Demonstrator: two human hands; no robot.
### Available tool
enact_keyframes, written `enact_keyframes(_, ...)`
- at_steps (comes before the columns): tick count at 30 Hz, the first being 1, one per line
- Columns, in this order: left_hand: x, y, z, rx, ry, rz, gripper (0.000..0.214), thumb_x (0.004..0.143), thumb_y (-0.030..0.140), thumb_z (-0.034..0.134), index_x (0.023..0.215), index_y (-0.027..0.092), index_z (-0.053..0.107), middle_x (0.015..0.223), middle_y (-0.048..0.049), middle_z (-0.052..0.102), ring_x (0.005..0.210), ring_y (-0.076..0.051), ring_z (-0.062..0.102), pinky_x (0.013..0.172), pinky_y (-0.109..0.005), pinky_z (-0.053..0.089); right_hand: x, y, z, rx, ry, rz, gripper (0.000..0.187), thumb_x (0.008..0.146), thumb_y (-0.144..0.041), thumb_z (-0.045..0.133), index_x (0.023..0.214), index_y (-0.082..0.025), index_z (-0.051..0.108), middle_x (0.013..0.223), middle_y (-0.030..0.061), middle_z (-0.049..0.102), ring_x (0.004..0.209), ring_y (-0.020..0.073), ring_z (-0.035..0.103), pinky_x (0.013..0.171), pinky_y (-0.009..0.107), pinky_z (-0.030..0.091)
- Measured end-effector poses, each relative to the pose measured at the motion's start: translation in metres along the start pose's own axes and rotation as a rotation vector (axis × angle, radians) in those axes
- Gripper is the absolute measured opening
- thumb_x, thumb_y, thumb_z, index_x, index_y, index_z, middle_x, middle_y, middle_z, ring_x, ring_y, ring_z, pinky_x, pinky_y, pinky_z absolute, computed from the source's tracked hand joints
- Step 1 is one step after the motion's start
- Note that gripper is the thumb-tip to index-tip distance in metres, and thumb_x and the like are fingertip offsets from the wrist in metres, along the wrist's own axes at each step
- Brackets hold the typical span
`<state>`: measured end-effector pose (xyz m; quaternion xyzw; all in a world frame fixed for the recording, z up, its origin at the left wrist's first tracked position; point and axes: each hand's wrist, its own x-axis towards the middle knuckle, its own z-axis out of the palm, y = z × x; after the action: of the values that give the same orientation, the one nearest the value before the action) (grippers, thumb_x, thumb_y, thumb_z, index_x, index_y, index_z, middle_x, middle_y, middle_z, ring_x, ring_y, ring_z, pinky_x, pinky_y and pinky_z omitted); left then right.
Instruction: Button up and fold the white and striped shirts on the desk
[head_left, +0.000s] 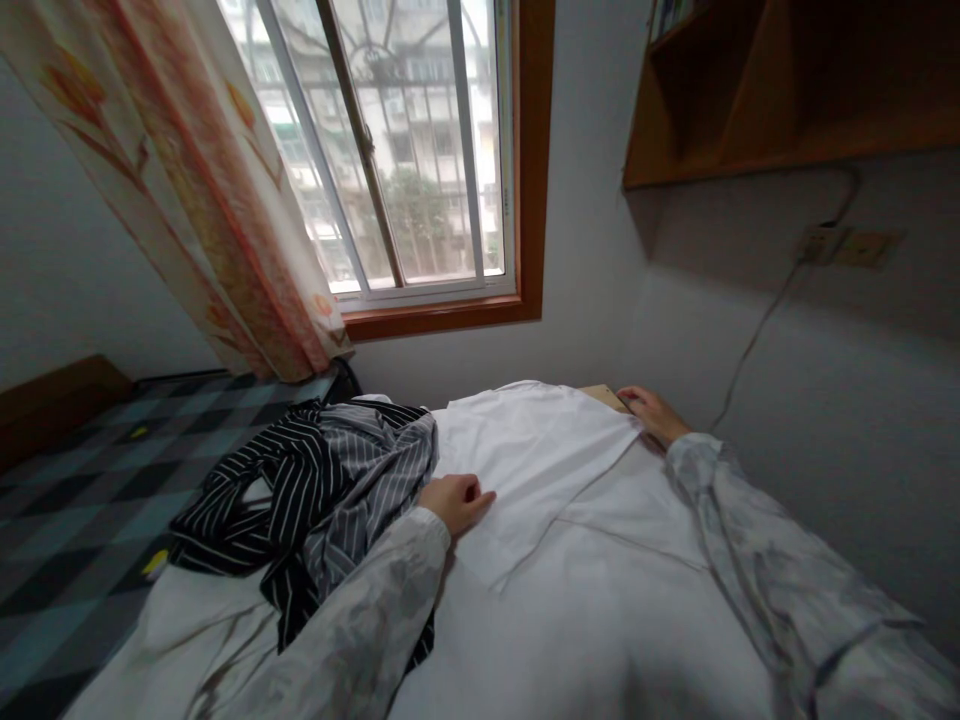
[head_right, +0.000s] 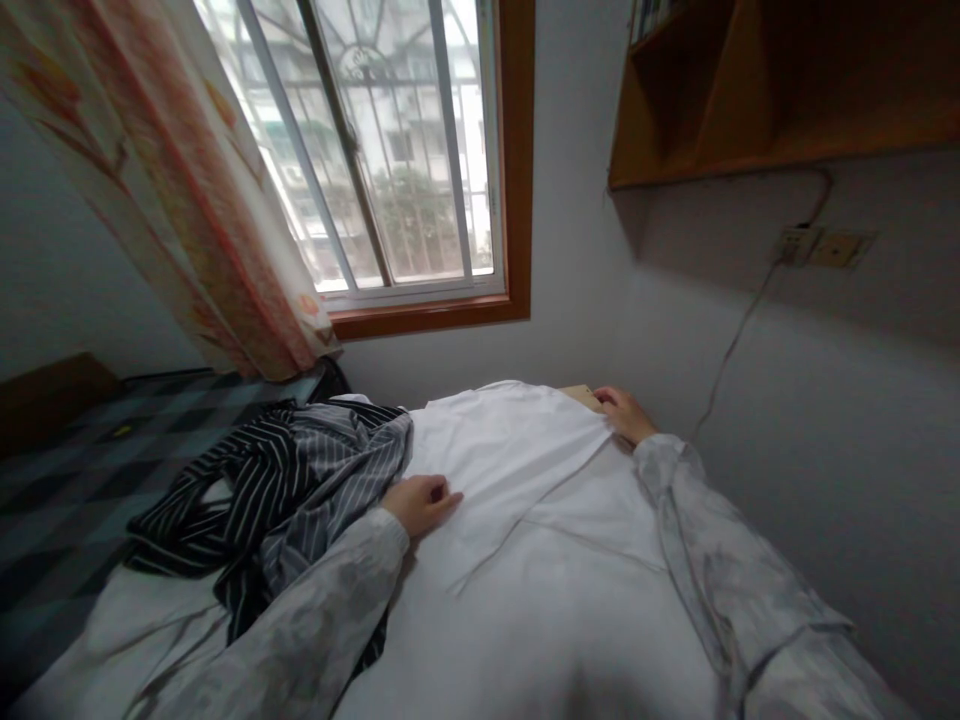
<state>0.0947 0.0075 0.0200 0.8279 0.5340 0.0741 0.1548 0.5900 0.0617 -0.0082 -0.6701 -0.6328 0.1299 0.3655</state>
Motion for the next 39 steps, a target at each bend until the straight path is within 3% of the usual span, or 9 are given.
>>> enact_keyframes(6, -0.01, -0.014, 0.018, -0.171, 0.086, 0.148, 0.035, 0.094, 0.05, 0.066, 0.076, 0.021, 0.068, 0.068, -0.0001, 0.066, 0.065, -0.016, 0.055, 0.069, -0.029, 0.037, 0.042, -0.052, 0.052, -0.262, -0.106, -0.111, 0.029, 0.093, -0.029, 0.064, 0.118, -0.022, 0.076, 0.124, 0.0104, 0.078, 0.117, 0.0242, 0.069, 0.106, 0.034, 0.051)
enact_keyframes(10, -0.012, -0.018, 0.02, -0.182, 0.109, 0.158, 0.031, 0.093, 0.047, 0.07, 0.077, 0.021, 0.069, 0.069, -0.0004, 0.068, 0.066, -0.016, 0.055, 0.075, -0.031, 0.041, 0.063, -0.072, 0.086, -0.45, -0.071, 0.093, 0.051, 0.086, -0.06, 0.074, 0.112, -0.017, 0.078, 0.116, 0.0195, 0.078, 0.113, 0.0329, 0.072, 0.103, 0.044, 0.052)
enact_keyframes(14, -0.012, -0.017, 0.021, -0.187, 0.107, 0.156, 0.03, 0.093, 0.047, 0.072, 0.077, 0.021, 0.071, 0.071, -0.0009, 0.069, 0.068, -0.017, 0.057, 0.076, -0.031, 0.041, 0.075, -0.074, 0.103, -0.521, -0.074, 0.228, 0.043, 0.081, -0.046, 0.079, 0.108, -0.013, 0.083, 0.112, 0.0278, 0.079, 0.117, 0.0418, 0.073, 0.103, 0.052, 0.052)
enact_keyframes(17, -0.012, -0.017, 0.021, -0.201, 0.092, 0.157, 0.03, 0.093, 0.046, 0.072, 0.077, 0.021, 0.071, 0.07, -0.0004, 0.069, 0.067, -0.017, 0.057, 0.075, -0.031, 0.04, 0.084, -0.063, 0.098, -0.495, -0.035, 0.272, 0.037, 0.084, -0.039, 0.074, 0.108, -0.012, 0.084, 0.111, 0.0306, 0.079, 0.114, 0.0429, 0.075, 0.097, 0.05, 0.055)
enact_keyframes(21, -0.012, -0.016, 0.021, -0.202, 0.093, 0.155, 0.03, 0.094, 0.044, 0.072, 0.076, 0.021, 0.07, 0.07, -0.0003, 0.069, 0.067, -0.017, 0.056, 0.078, -0.033, 0.04, 0.095, -0.042, 0.073, -0.442, 0.088, 0.362, 0.039, 0.09, -0.039, 0.065, 0.113, -0.014, 0.083, 0.112, 0.0277, 0.079, 0.106, 0.0389, 0.077, 0.088, 0.046, 0.059)
enact_keyframes(24, -0.013, -0.016, 0.023, -0.209, 0.096, 0.151, 0.029, 0.093, 0.045, 0.072, 0.076, 0.021, 0.07, 0.07, -0.0005, 0.07, 0.068, -0.017, 0.056, 0.081, -0.034, 0.041, 0.102, -0.027, 0.056, -0.372, 0.155, 0.404, 0.034, 0.091, -0.035, 0.062, 0.108, -0.014, 0.082, 0.097, 0.0239, 0.081, 0.092, 0.0344, 0.078, 0.079, 0.041, 0.06)
enact_keyframes(28, -0.012, -0.017, 0.025, -0.219, 0.099, 0.147, 0.03, 0.093, 0.046, 0.071, 0.077, 0.021, 0.07, 0.071, -0.001, 0.071, 0.067, -0.017, 0.056, 0.083, -0.035, 0.042, 0.107, -0.013, 0.051, -0.264, 0.173, 0.377, 0.035, 0.092, -0.032, 0.061, 0.114, -0.012, 0.077, 0.085, 0.0166, 0.08, 0.078, 0.0285, 0.076, 0.074, 0.037, 0.061)
enact_keyframes(35, -0.012, -0.015, 0.022, -0.211, 0.083, 0.146, 0.03, 0.095, 0.046, 0.07, 0.077, 0.022, 0.068, 0.071, -0.0006, 0.07, 0.067, -0.017, 0.058, 0.078, -0.033, 0.04, 0.083, -0.006, 0.06, -0.21, 0.169, 0.234, 0.045, 0.092, -0.031, 0.06, 0.134, -0.016, 0.069, 0.131, 0.0189, 0.076, 0.118, 0.0295, 0.072, 0.105, 0.04, 0.056)
enact_keyframes(39, -0.012, -0.015, 0.021, -0.213, 0.083, 0.157, 0.031, 0.096, 0.045, 0.069, 0.076, 0.021, 0.068, 0.07, -0.0001, 0.069, 0.066, -0.016, 0.057, 0.077, -0.032, 0.038, 0.05, 0.001, 0.066, -0.245, -0.047, -0.123, 0.048, 0.095, -0.032, 0.06, 0.141, -0.022, 0.069, 0.152, 0.0118, 0.067, 0.145, 0.0274, 0.058, 0.126, 0.044, 0.041)
